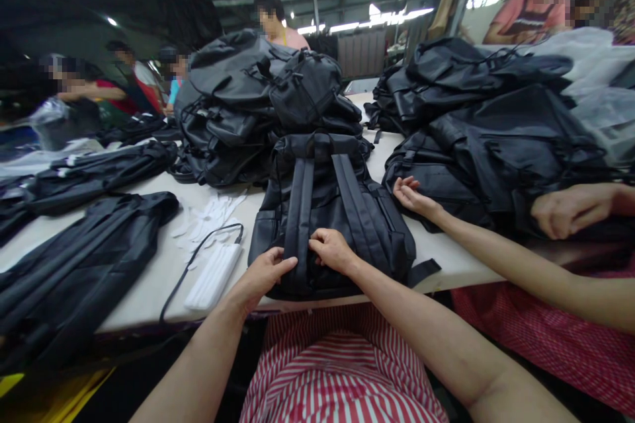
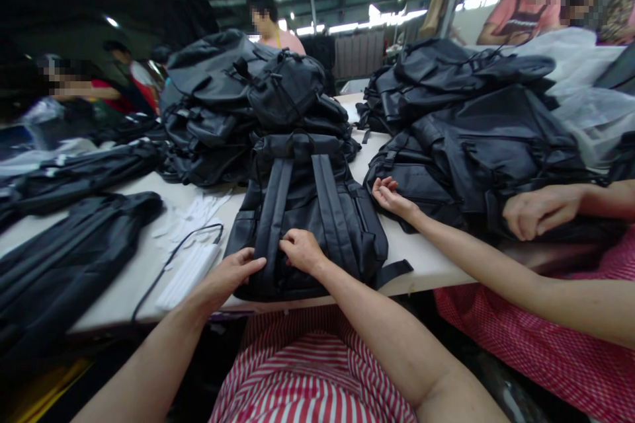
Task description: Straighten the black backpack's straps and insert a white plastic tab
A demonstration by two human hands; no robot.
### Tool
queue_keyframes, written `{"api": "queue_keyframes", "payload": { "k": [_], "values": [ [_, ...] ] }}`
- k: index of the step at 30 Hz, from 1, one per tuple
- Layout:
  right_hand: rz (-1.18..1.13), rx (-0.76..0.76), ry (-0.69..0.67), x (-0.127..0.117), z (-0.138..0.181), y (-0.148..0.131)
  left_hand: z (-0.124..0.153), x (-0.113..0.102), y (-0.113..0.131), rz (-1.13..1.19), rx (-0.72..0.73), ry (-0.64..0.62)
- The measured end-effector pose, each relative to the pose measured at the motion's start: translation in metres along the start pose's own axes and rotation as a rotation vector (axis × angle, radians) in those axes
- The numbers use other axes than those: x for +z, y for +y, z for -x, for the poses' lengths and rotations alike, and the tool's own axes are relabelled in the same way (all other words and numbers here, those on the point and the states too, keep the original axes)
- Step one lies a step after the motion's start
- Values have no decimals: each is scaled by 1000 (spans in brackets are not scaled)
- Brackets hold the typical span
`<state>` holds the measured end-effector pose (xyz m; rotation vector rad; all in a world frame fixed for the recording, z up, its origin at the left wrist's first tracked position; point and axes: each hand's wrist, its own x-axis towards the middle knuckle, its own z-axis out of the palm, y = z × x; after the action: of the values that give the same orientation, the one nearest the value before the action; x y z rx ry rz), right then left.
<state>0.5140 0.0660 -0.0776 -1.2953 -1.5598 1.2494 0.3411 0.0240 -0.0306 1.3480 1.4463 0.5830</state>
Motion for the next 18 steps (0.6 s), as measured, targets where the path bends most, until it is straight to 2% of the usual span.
{"api": "queue_keyframes", "payload": {
  "k": [5,9,18],
  "values": [
    [-101,-43,20,1,2,-1,-4,-1,6,-85,-20,-107],
    [-166,-79,62,0,3,-5,-6,-1,5,-58,-33,-161],
    [-231,-29,23,1,-1,-9,-6,-2,9,61,-53,-147]
  ]
}}
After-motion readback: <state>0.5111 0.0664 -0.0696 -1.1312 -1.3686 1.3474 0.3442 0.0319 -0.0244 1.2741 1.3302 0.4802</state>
